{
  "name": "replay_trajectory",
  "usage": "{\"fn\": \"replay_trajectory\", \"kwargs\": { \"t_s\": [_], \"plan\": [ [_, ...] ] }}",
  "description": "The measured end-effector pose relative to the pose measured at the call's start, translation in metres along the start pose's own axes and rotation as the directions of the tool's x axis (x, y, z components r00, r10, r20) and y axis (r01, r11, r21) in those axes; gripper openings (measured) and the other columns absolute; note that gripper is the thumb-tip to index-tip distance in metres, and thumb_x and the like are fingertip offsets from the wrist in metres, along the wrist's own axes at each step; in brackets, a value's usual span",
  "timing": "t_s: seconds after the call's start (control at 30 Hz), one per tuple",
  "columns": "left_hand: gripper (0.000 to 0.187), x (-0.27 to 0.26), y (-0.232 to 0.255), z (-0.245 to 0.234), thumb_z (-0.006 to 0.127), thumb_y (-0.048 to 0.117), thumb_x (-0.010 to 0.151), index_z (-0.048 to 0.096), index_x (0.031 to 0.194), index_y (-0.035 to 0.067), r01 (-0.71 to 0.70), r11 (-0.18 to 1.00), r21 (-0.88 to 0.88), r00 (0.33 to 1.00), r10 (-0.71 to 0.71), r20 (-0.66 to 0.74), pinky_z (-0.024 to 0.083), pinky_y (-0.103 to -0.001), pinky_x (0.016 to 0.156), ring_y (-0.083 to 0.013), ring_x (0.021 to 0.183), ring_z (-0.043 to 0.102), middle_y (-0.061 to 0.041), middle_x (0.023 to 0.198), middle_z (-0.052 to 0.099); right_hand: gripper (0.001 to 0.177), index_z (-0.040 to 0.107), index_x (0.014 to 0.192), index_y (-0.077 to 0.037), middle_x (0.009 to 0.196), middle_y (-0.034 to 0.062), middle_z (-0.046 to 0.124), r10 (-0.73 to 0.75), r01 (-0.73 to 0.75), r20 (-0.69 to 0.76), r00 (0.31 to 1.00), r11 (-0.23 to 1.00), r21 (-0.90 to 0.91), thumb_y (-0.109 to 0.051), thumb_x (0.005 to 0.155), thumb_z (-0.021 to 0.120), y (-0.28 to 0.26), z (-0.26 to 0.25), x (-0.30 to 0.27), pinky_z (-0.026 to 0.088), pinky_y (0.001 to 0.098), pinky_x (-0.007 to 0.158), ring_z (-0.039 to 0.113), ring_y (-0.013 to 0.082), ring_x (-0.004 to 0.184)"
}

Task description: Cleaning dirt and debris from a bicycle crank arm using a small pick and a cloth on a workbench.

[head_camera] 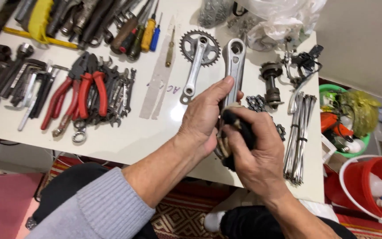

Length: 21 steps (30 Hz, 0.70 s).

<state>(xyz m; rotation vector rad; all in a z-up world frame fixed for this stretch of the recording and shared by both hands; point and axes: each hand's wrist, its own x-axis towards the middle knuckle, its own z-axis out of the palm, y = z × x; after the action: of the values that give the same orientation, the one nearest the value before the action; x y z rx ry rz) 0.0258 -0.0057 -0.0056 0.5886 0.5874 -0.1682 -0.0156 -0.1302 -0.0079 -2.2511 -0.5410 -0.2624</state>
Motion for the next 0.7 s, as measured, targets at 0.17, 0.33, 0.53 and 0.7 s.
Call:
{"fn": "replay_trajectory", "kwargs": {
  "t_s": [0.17, 0.33, 0.53, 0.7],
  "plan": [
    [0.048, -0.022, 0.017, 0.011, 0.062, 0.031, 0.089, 0.07, 0.129, 0.006, 0.105, 0.984, 0.144, 0.994, -0.099, -0.048, 0.055, -0.035, 0.083, -0.0244, 0.1, 0.065, -0.01, 0.115, 0.071, 0.051, 0.055, 0.128, -0.016, 0.128, 0.006, 0.065, 0.382, -0.436, 0.216, 0.898, 0.835, 0.336, -0.018, 0.081, 0.074, -0.006, -0.01, 0.013, 0.056, 0.0317, 0.095, 0.068, 0.0157, 0.104],
    [0.027, 0.007, -0.003, 0.006, 0.066, 0.022, 0.097, 0.075, 0.107, -0.001, 0.048, 0.988, 0.149, 0.999, -0.047, -0.005, 0.055, -0.032, 0.07, -0.0205, 0.077, 0.063, -0.012, 0.089, 0.071, 0.064, 0.059, 0.131, -0.013, 0.113, 0.0157, 0.071, 0.714, -0.746, 0.261, 0.65, 0.535, 0.396, -0.004, 0.07, 0.074, -0.016, -0.022, 0.032, 0.058, 0.0424, 0.084, 0.066, 0.0279, 0.096],
    [0.022, 0.011, 0.004, 0.015, 0.067, 0.017, 0.095, 0.072, 0.103, -0.002, 0.055, 0.927, 0.37, 0.99, -0.099, 0.102, 0.056, -0.029, 0.065, -0.0202, 0.079, 0.068, -0.013, 0.094, 0.074, 0.053, 0.056, 0.126, -0.009, 0.084, 0.0143, 0.065, 0.669, -0.657, 0.238, 0.704, 0.487, 0.576, 0.002, 0.077, 0.074, 0.008, -0.026, 0.033, 0.054, 0.0439, 0.05, 0.063, 0.0288, 0.06],
    [0.011, 0.016, 0.016, 0.025, 0.074, 0.014, 0.093, 0.073, 0.087, 0.004, 0.082, 0.896, 0.437, 0.994, -0.108, 0.034, 0.055, -0.026, 0.07, -0.0156, 0.076, 0.067, -0.009, 0.089, 0.076, 0.044, 0.053, 0.114, -0.002, 0.09, 0.0166, 0.06, 0.76, -0.739, 0.234, 0.606, 0.429, 0.519, 0.002, 0.076, 0.075, -0.007, -0.023, 0.036, 0.054, 0.0483, 0.07, 0.062, 0.034, 0.075]
  ]
}}
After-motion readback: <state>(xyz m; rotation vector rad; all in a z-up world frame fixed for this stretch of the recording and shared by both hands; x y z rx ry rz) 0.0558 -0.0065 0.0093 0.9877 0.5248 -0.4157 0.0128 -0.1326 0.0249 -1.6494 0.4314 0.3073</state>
